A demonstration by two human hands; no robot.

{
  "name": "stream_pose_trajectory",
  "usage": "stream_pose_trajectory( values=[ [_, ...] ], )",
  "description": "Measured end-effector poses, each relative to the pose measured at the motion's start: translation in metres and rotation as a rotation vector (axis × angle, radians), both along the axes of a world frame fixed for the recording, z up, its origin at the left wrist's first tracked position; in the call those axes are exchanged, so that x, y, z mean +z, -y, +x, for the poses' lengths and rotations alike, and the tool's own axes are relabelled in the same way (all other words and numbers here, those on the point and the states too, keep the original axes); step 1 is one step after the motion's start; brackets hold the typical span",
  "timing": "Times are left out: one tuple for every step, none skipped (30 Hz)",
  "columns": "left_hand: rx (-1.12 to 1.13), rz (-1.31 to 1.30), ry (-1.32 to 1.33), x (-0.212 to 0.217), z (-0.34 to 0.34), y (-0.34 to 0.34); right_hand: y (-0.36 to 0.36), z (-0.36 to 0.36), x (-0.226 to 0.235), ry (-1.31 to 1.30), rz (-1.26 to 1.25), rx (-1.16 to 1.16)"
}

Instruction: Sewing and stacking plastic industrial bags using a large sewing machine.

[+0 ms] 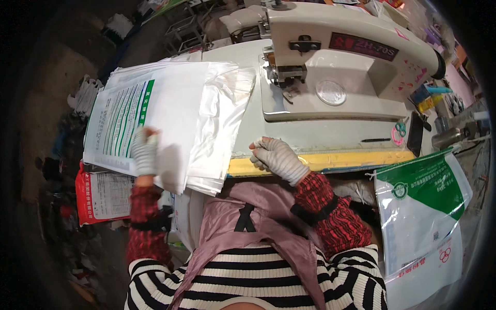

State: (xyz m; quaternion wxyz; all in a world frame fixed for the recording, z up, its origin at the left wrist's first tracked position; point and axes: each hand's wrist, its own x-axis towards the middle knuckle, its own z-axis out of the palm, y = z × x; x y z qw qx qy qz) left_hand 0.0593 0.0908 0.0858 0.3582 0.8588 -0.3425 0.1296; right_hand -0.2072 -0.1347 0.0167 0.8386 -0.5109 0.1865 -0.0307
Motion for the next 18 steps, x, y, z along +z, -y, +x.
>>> stream_pose_trajectory(
  values=[
    [-0.088, 0.061, -0.02, -0.013, -0.008, 0.028, -0.004, 0.015, 0.004, -0.003, 0.01, -0.008],
    [-0.077, 0.098, 0.016, -0.029, -0.021, 0.066, -0.004, 0.026, 0.003, -0.021, 0.019, -0.036],
    [-0.052, 0.191, 0.047, -0.033, -0.039, 0.097, -0.004, 0.033, 0.0, 0.0, 0.03, -0.031],
    [-0.027, 0.284, 0.078, -0.035, -0.049, 0.117, -0.003, 0.039, -0.002, -0.002, 0.026, -0.033],
    [-0.032, 0.279, 0.075, -0.047, -0.044, 0.125, -0.002, 0.044, -0.005, 0.006, 0.01, -0.045],
    [-0.037, 0.386, 0.018, -0.064, -0.037, 0.124, -0.003, 0.05, -0.004, 0.021, -0.003, -0.037],
    [-0.049, 0.493, -0.045, -0.076, -0.032, 0.124, -0.002, 0.054, -0.003, 0.015, -0.008, -0.022],
    [-0.04, 0.49, -0.05, -0.085, -0.023, 0.118, 0.0, 0.058, -0.003, 0.013, -0.01, -0.012],
    [-0.09, 0.406, -0.153, -0.087, -0.018, 0.111, 0.002, 0.06, -0.005, -0.034, -0.064, -0.066],
    [-0.137, 0.322, -0.256, -0.09, -0.016, 0.106, 0.004, 0.063, -0.007, -0.08, -0.117, -0.117],
    [-0.154, 0.11, -0.348, -0.093, -0.017, 0.101, 0.008, 0.068, -0.016, -0.069, -0.142, -0.127],
    [-0.151, 0.111, -0.353, -0.096, -0.015, 0.097, 0.007, 0.075, -0.015, -0.073, -0.142, -0.124],
    [-0.152, -0.028, -0.489, -0.101, -0.012, 0.094, 0.002, 0.084, -0.013, -0.077, -0.121, -0.167],
    [-0.152, -0.169, -0.623, -0.104, -0.01, 0.091, -0.003, 0.094, -0.012, -0.081, -0.101, -0.209],
    [-0.171, -0.193, -0.608, -0.099, -0.014, 0.093, -0.002, 0.103, -0.019, -0.078, -0.128, -0.219],
    [-0.172, -0.193, -0.614, -0.093, -0.017, 0.093, -0.004, 0.113, -0.021, -0.084, -0.128, -0.22],
    [-0.155, -0.197, -0.713, -0.088, -0.019, 0.094, -0.004, 0.123, -0.022, -0.098, -0.211, -0.221],
    [-0.127, -0.201, -0.809, -0.086, -0.019, 0.091, -0.007, 0.134, -0.024, -0.108, -0.292, -0.213]
  ],
)
